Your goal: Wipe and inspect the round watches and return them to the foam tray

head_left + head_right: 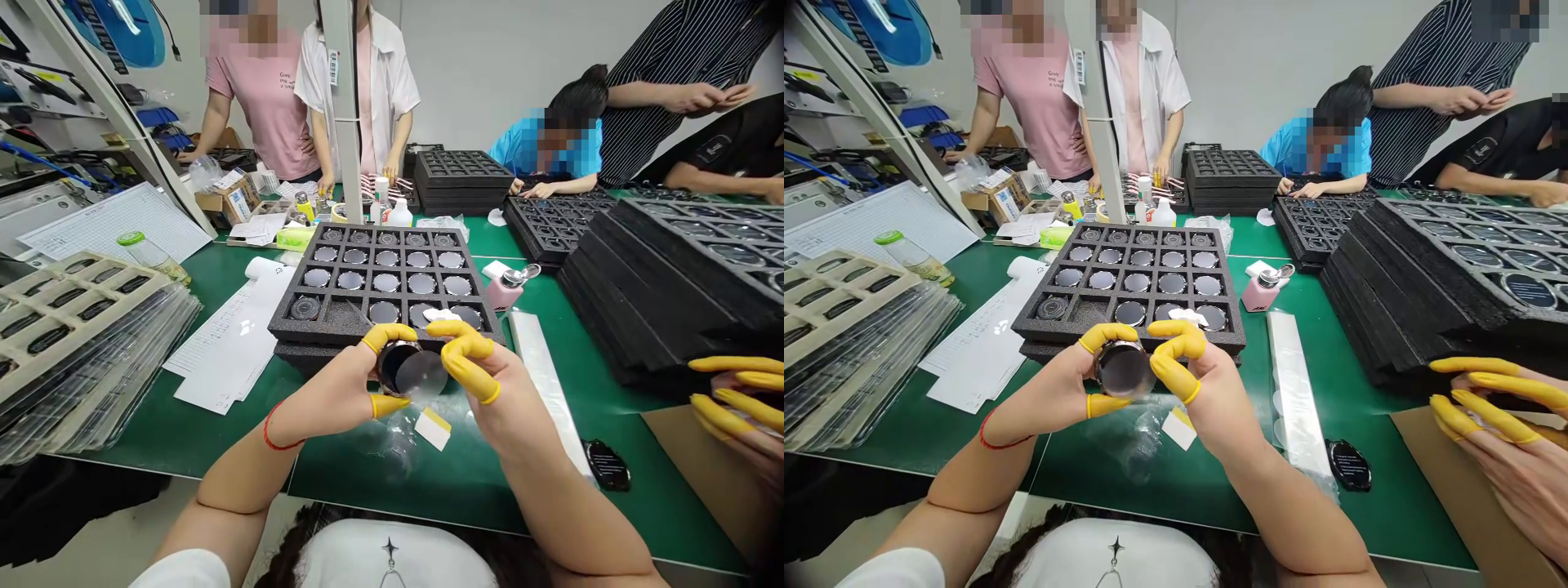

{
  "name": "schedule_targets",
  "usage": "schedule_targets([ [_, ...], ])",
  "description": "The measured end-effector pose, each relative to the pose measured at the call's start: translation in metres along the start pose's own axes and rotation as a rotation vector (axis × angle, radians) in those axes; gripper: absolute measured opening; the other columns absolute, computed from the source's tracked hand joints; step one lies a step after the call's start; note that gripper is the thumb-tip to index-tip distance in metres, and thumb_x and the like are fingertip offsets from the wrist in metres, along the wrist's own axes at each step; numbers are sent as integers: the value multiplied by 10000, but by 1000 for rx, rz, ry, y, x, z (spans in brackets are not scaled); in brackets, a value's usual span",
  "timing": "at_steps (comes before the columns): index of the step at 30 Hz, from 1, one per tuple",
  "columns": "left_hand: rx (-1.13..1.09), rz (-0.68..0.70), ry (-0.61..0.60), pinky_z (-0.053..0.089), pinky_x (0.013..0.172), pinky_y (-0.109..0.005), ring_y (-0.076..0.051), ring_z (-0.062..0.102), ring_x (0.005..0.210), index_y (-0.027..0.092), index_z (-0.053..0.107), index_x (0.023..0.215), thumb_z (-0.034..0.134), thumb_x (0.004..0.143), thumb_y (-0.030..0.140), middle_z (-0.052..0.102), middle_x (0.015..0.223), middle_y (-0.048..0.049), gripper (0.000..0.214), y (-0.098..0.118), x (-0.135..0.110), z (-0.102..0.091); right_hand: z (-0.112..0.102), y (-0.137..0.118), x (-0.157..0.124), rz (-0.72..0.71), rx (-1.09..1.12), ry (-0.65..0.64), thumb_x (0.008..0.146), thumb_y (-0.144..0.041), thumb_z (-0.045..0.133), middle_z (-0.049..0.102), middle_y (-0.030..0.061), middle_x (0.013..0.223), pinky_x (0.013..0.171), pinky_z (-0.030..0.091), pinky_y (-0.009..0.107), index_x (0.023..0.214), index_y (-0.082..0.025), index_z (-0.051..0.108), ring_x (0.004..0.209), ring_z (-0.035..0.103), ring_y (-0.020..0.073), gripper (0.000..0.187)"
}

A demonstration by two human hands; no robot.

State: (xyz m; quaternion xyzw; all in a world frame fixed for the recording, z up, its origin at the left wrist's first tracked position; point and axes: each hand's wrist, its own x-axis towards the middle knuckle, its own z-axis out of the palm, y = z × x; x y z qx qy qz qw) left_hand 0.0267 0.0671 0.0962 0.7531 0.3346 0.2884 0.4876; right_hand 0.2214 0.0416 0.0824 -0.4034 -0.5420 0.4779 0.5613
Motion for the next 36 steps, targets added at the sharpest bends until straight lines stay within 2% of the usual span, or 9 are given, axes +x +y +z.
schedule_targets([
  [2,60,29,6,528,828,-278,-200,631,1000,241,481,1233,718,782,225,587,1236,-68,510,-1,1,1,3,2,4,86,66,-31,751,-513,732,681,45,1140,835,541,398,796,-249,683,984,644,242,272],
  [5,92,58,5,508,881,-279,-205,611,1061,237,477,1240,702,795,225,558,1288,-71,499,0,1,1,5,2,5,118,107,-46,744,-494,745,687,38,1131,829,549,379,785,-251,693,960,653,227,252],
  [11,116,87,13,497,919,-301,-214,615,1068,252,495,1254,707,797,270,565,1288,-67,504,0,0,2,5,3,2,98,70,-42,735,-496,754,686,47,1132,875,541,398,750,-239,684,994,649,241,267],
  [17,134,86,-5,492,925,-291,-210,605,1090,256,480,1270,701,804,245,548,1310,-66,515,-2,-2,1,6,2,1,86,78,-47,754,-446,756,690,37,1118,890,531,388,764,-251,698,1013,645,234,203],
  [24,110,80,-2,499,920,-312,-237,595,1117,251,507,1250,702,803,278,548,1316,-75,489,-2,-2,1,6,1,1,46,18,-43,778,-431,738,690,43,1116,950,504,432,760,-245,691,1046,638,248,192],
  [36,138,57,-11,497,915,-293,-234,588,1133,272,449,1294,710,807,294,547,1306,-63,553,-1,-3,0,6,3,1,11,0,-48,805,-389,723,684,27,1084,978,467,435,762,-255,682,1063,616,239,146],
])
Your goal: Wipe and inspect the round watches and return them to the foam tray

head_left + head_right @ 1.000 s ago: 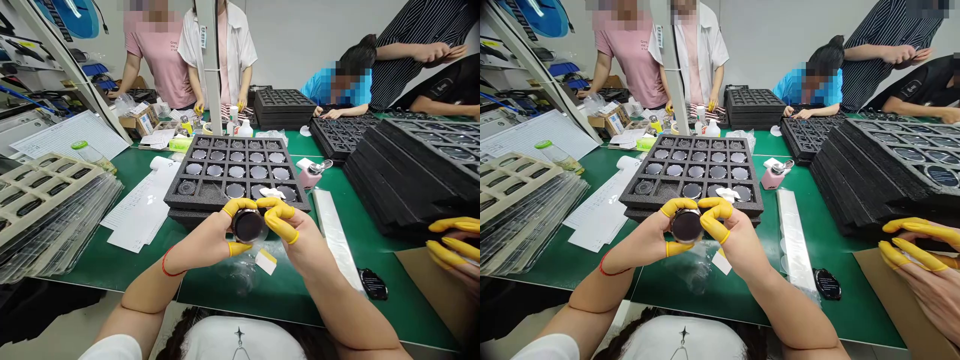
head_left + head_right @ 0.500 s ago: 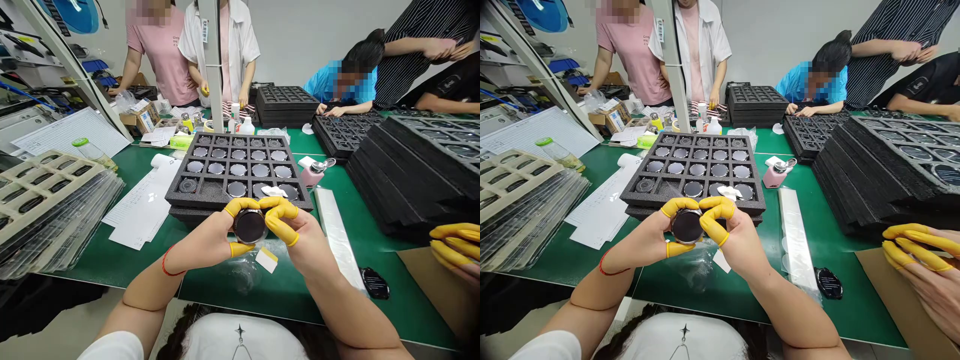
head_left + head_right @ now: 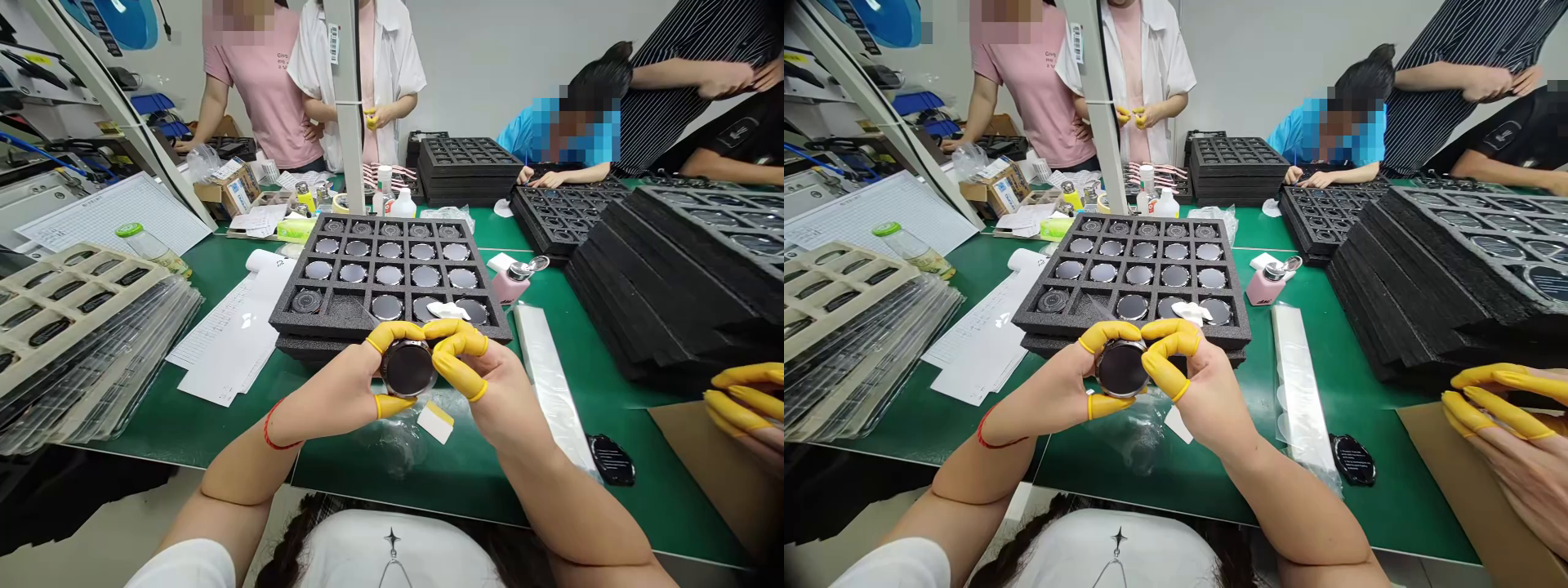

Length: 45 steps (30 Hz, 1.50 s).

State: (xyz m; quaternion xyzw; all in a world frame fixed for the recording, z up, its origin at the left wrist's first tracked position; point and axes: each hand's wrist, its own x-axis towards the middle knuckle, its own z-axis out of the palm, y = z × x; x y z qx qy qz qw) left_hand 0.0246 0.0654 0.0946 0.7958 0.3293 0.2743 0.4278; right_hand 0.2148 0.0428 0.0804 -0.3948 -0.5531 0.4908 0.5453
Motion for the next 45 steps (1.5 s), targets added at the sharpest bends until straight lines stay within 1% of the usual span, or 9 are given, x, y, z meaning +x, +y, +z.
schedule_targets([
  [6,-5,17,-3,488,917,-272,-208,599,1100,275,455,1274,704,810,262,549,1298,-48,526,1,-1,0,0,0,0,-7,7,5,804,-382,722,679,29,1079,964,476,425,762,-251,678,1051,619,236,144],
  [10,-5,28,2,500,892,-278,-214,607,1073,260,454,1270,709,801,251,566,1262,-59,534,0,0,0,0,0,0,-16,18,1,810,-382,718,678,22,1069,950,477,409,762,-255,682,1037,620,229,140],
  [15,13,45,-9,500,896,-267,-202,601,1083,253,489,1232,684,818,227,538,1294,-55,458,0,1,0,-1,1,-1,4,42,-14,819,-376,714,671,16,1091,930,471,382,761,-257,687,1029,617,218,135],
  [21,11,51,-9,503,899,-267,-196,602,1079,260,461,1254,696,813,226,547,1270,-53,500,1,0,-1,-2,2,-1,1,62,-20,826,-343,713,670,-13,1078,929,455,349,774,-280,694,1037,604,196,84],
  [25,23,57,-13,500,905,-260,-199,589,1111,264,468,1250,689,818,215,532,1294,-51,489,1,1,-1,-2,2,-2,4,63,-20,829,-335,710,667,-14,1094,926,454,354,769,-282,696,1035,606,198,82],
  [32,10,88,-17,492,923,-252,-180,601,1082,247,476,1243,679,829,222,536,1298,-56,461,0,0,-1,0,0,-1,-5,46,-16,819,-343,720,671,-2,1089,918,458,366,776,-280,702,1036,606,208,78],
  [38,-7,80,-11,502,902,-244,-175,612,1066,259,448,1268,684,818,198,546,1293,-50,512,1,1,-1,-1,1,-1,1,44,-11,797,-368,738,674,12,1094,935,449,395,781,-276,705,1041,604,224,99],
  [45,-30,75,-14,509,878,-238,-171,620,1048,270,441,1271,694,808,188,558,1278,-40,534,2,0,-1,1,1,-1,4,40,-9,803,-363,733,673,10,1084,931,451,399,767,-278,701,1029,606,220,98],
])
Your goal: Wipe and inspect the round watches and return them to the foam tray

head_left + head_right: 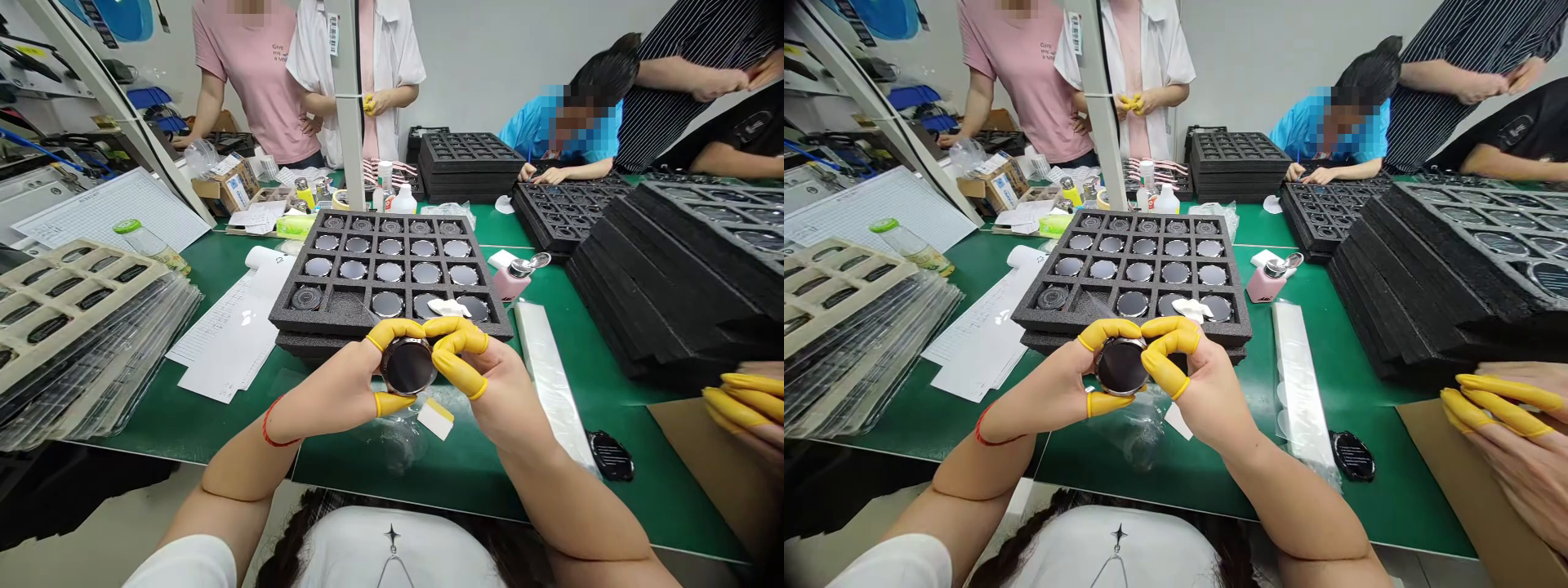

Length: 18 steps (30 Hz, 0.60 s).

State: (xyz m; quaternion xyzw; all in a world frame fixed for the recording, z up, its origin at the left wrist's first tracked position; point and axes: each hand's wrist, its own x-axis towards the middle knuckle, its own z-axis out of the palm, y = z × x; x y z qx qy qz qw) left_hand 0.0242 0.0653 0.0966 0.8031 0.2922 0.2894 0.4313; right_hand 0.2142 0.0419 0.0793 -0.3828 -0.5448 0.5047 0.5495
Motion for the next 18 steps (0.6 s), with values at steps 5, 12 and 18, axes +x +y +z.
schedule_targets([
  [5,-6,1,11,505,880,-234,-164,623,1042,277,440,1265,694,804,179,563,1272,-29,536,0,0,0,-1,0,-1,-14,-25,1,808,-344,729,669,6,1077,947,444,409,767,-278,696,1039,602,222,85],
  [12,-9,10,3,507,887,-251,-165,635,1020,268,450,1260,689,808,181,568,1269,-39,519,0,0,0,0,1,0,-29,-59,3,822,-330,713,668,11,1087,991,419,437,765,-265,685,1056,602,229,91],
  [18,-5,-1,5,514,881,-259,-177,629,1029,264,469,1259,688,809,197,561,1278,-48,506,0,0,1,1,1,0,-43,-100,12,820,-320,714,665,16,1084,1007,414,449,763,-255,661,1048,606,231,101],
])
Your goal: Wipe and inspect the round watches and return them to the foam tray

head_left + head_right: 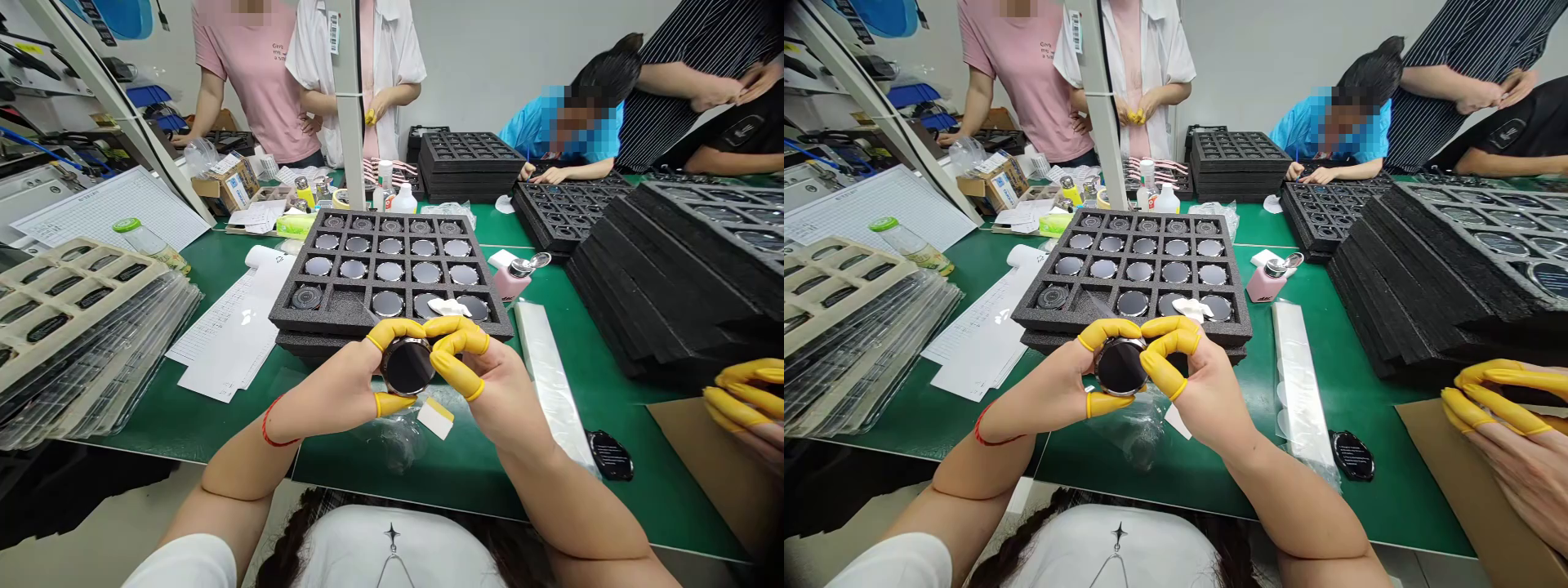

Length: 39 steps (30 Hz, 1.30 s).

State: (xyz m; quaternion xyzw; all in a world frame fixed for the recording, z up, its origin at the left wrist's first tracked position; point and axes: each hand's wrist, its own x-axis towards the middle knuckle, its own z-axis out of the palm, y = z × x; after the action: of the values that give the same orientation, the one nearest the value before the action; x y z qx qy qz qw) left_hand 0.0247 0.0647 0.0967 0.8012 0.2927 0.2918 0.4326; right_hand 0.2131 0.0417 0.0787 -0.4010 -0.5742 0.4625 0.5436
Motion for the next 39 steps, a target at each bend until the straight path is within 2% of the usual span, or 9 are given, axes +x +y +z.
schedule_targets([
  [5,7,-7,7,519,882,-270,-193,622,1047,256,469,1260,695,805,221,557,1286,-62,509,-1,0,0,1,-1,-1,-92,-120,27,834,-287,683,665,28,1062,971,443,456,771,-261,627,1037,597,240,89],
  [9,29,-69,35,525,881,-291,-226,596,1105,244,471,1257,705,794,227,553,1298,-74,519,-1,0,0,1,0,-3,-342,-470,201,834,-274,662,669,43,1018,1021,361,510,868,-286,629,1068,552,272,49],
  [11,29,-104,48,528,877,-294,-231,592,1115,244,460,1262,711,796,253,550,1310,-77,530,-1,0,0,1,1,-4,-410,-614,249,829,-302,662,658,55,1058,1043,308,526,1004,-293,620,1087,529,283,179],
  [14,21,-99,32,532,875,-294,-228,601,1103,239,455,1268,714,800,290,530,1343,-89,538,-1,0,0,4,3,-4,-330,-673,115,798,-374,693,649,62,1067,986,349,494,1123,-277,590,1038,537,281,355],
  [18,18,-67,-2,533,879,-292,-204,635,1039,233,461,1278,681,810,205,563,1299,-84,518,-2,1,2,7,2,1,-88,-554,-62,798,-434,670,653,45,913,827,435,412,911,-235,645,882,553,244,230],
  [23,-23,-86,-20,545,850,-286,-183,657,969,244,480,1248,667,827,247,579,1263,-70,460,2,2,5,3,0,8,167,-202,-164,792,-541,645,632,26,786,732,475,347,797,-198,642,795,571,212,344],
  [30,-105,-147,-34,570,741,-285,-154,651,797,243,465,1259,706,768,203,644,1009,-23,548,0,4,7,0,7,12,188,-9,-101,838,-653,529,565,5,634,601,447,274,602,-179,607,617,480,137,535],
  [36,-201,-187,-50,590,770,-322,-187,703,840,241,388,1375,699,784,198,695,995,-46,669,2,0,-5,1,4,16,236,81,-231,784,-571,655,659,15,736,702,500,300,805,-190,682,723,594,171,382],
  [39,-142,-172,51,591,792,-344,-223,725,817,211,605,1201,695,807,236,744,843,-56,404,15,-15,-34,2,3,34,133,-30,-95,831,-503,613,656,16,784,722,499,300,993,-190,651,762,615,172,354],
])
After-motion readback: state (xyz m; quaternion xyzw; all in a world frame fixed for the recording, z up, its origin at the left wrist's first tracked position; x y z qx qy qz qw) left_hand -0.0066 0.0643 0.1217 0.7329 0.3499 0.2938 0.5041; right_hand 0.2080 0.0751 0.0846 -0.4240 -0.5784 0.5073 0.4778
